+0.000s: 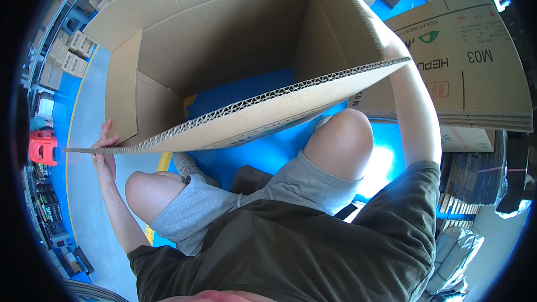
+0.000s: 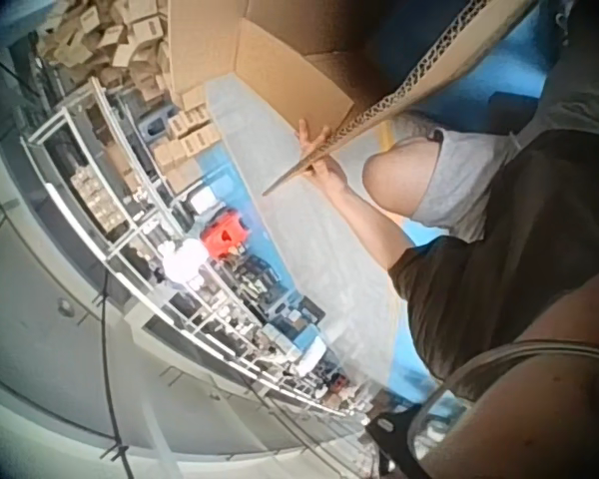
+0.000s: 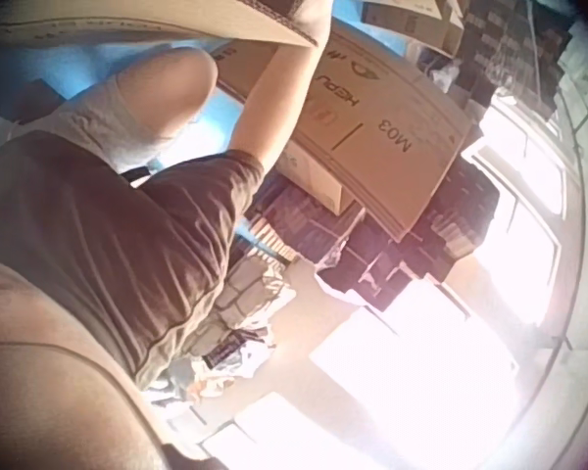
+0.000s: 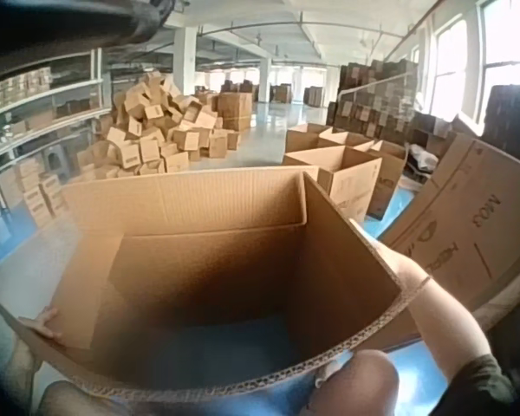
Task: The person seals the seams of a large cardboard box with a handheld tape dispenser.
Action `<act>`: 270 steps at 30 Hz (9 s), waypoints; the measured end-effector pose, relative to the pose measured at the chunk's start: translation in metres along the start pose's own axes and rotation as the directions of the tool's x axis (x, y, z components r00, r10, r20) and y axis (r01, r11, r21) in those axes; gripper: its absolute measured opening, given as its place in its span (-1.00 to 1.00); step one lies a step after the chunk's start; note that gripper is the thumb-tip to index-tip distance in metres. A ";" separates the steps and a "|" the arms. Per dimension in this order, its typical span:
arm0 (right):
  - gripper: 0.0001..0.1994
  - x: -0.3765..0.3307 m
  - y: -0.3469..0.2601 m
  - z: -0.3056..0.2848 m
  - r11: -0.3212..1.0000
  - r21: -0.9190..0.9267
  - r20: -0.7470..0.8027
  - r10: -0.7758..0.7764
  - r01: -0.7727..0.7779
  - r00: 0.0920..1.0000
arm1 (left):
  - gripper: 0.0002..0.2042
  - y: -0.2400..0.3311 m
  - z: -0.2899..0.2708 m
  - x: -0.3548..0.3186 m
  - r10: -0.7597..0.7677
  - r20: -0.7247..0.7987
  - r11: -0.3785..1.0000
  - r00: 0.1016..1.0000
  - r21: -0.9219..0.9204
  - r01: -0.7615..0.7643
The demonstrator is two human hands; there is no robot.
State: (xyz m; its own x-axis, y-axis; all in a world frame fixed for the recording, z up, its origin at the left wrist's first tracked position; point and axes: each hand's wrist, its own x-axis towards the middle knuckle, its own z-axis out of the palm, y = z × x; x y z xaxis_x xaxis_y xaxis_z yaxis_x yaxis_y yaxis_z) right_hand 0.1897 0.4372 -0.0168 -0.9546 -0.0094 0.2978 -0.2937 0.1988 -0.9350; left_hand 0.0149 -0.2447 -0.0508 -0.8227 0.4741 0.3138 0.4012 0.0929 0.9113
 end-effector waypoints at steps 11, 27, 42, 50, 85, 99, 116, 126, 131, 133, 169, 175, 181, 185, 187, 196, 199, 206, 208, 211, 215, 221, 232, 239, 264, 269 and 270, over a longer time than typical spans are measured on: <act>-0.31 0.017 -0.005 0.037 0.800 -0.600 0.156 0.134 -0.014 0.979 | -0.51 -0.028 -0.018 -0.009 -0.041 -0.355 0.994 0.934 -0.106 0.004; -0.53 0.004 -0.005 0.044 0.816 -0.573 0.012 0.105 -0.079 0.994 | -0.13 -0.008 -0.041 0.009 0.013 0.047 0.994 0.999 0.111 -0.018; 0.21 -0.040 -0.032 0.046 0.980 0.198 0.106 -0.015 -0.006 0.994 | -0.18 -0.028 -0.010 -0.003 -0.037 -0.297 0.996 0.954 -0.086 0.012; -0.33 -0.048 -0.027 0.050 0.943 0.097 -0.677 0.298 -0.319 0.673 | -0.34 -0.008 0.002 0.019 -0.088 -0.293 0.987 0.952 -0.152 0.045; -0.14 0.220 -0.135 0.175 0.149 -0.988 -0.037 -0.004 -0.036 0.999 | -0.11 0.058 0.169 0.089 0.010 0.382 0.428 0.924 0.833 -0.349; -0.37 0.107 -0.033 0.192 0.277 -0.944 0.176 -0.029 0.177 0.984 | -0.14 0.046 0.152 0.106 0.136 0.210 0.424 0.968 0.871 -0.248; 0.03 0.058 0.025 0.022 0.417 -0.629 -0.591 0.292 -0.656 0.752 | -0.49 0.044 0.119 0.140 -0.150 0.091 0.390 0.984 0.921 -0.026; -0.02 0.061 0.013 0.041 0.407 -0.607 -0.615 0.303 -0.683 0.728 | -0.41 0.047 0.228 0.173 0.009 0.466 0.361 0.885 0.823 -0.438; -0.31 0.054 0.007 0.032 0.681 0.055 -0.385 0.690 -0.731 0.613 | -0.45 0.046 0.227 0.174 -0.065 0.438 0.406 0.897 0.833 -0.377; -0.43 0.052 0.002 0.038 0.694 0.103 -0.401 0.685 -0.712 0.609 | -0.48 0.043 0.229 0.174 -0.038 0.386 0.411 0.922 0.847 -0.338; -0.39 -0.592 0.018 0.358 -0.596 0.282 -0.744 0.360 -0.752 -0.563 | -0.45 0.032 0.212 0.187 0.069 0.505 0.443 0.861 0.757 -0.479; -0.59 -0.587 -0.012 0.287 0.387 0.013 -0.990 0.137 -0.922 0.044 | -0.53 0.095 0.230 0.164 -0.153 0.483 0.530 0.862 0.777 -0.341; -0.32 -0.223 -0.094 0.108 0.972 -0.075 -0.899 0.032 -0.225 0.437 | -0.54 0.073 0.210 0.164 -0.115 0.440 0.508 0.891 0.796 -0.328; -0.24 -0.007 -0.101 0.092 0.998 0.020 -0.298 0.055 -0.051 0.953 | -0.57 0.025 0.227 0.173 0.147 0.421 0.486 0.895 0.757 -0.436; -0.36 0.083 -0.080 0.116 0.994 -0.101 -0.078 0.040 -0.048 0.996 | -0.57 0.029 0.228 0.174 0.140 0.402 0.461 0.905 0.783 -0.419; -0.40 0.145 0.012 0.141 0.962 0.246 -0.023 0.124 -0.115 0.992 | -0.69 0.033 0.215 0.183 0.153 0.343 0.733 0.927 0.590 -0.339; -0.40 0.150 0.009 0.152 0.969 0.231 -0.045 0.095 -0.082 0.994 | -0.66 0.028 0.168 0.200 0.208 0.466 0.720 0.860 0.522 -0.457; -0.38 0.151 -0.022 0.153 0.979 0.168 -0.050 0.129 -0.119 0.990 | -0.49 0.078 0.095 0.179 -0.221 0.366 0.500 0.904 0.839 -0.217; -0.37 0.152 -0.022 0.143 0.983 0.140 0.043 0.117 -0.122 0.992 | -0.46 0.077 0.098 0.184 -0.248 0.349 0.566 0.904 0.809 -0.157; -0.41 0.160 -0.057 0.183 0.995 -0.047 0.079 0.094 -0.090 0.992 | -0.47 0.050 0.095 0.190 -0.245 0.331 0.472 0.912 0.862 -0.186; -0.44 0.217 -0.066 0.245 0.976 0.212 0.322 -0.019 -0.052 0.947 | -0.49 0.051 0.088 0.187 -0.279 0.328 0.507 0.903 0.848 -0.152; -0.32 0.227 -0.040 0.280 0.958 0.176 0.187 0.194 -0.227 0.963 | -0.53 0.033 0.090 0.194 -0.129 0.240 0.665 0.962 0.740 -0.096; -0.30 0.235 -0.066 0.292 0.948 -0.080 0.191 0.317 -0.308 0.929 | -0.58 0.100 0.018 0.203 -0.401 0.162 0.896 0.902 -0.136 0.423; -0.28 0.239 -0.083 0.296 0.928 -0.218 0.219 0.348 -0.302 0.912 | -0.67 0.121 0.031 0.193 -0.420 0.135 0.888 0.897 -0.144 0.437; -0.16 0.250 -0.101 0.298 0.779 -0.612 0.244 0.350 -0.136 0.904 | -0.67 0.045 -0.019 0.170 -0.130 -0.487 0.942 0.864 0.212 0.261; -0.23 0.255 -0.090 0.280 0.730 -0.676 0.290 0.393 -0.104 0.872 | -0.65 0.000 -0.043 0.148 -0.215 -0.453 0.958 0.865 0.075 0.277; -0.23 0.257 -0.095 0.288 0.723 -0.683 0.288 0.396 -0.102 0.872 | -0.65 -0.007 -0.041 0.148 -0.227 -0.454 0.968 0.862 -0.008 0.251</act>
State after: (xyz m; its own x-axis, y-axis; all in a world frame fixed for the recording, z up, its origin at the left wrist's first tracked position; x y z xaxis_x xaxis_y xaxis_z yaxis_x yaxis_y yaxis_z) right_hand -0.0425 0.1340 0.0928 -0.9631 -0.2118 -0.1658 -0.0802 0.8144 -0.5747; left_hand -0.1265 -0.2107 0.0001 -0.9828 -0.0103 0.1846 0.1788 0.2021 0.9629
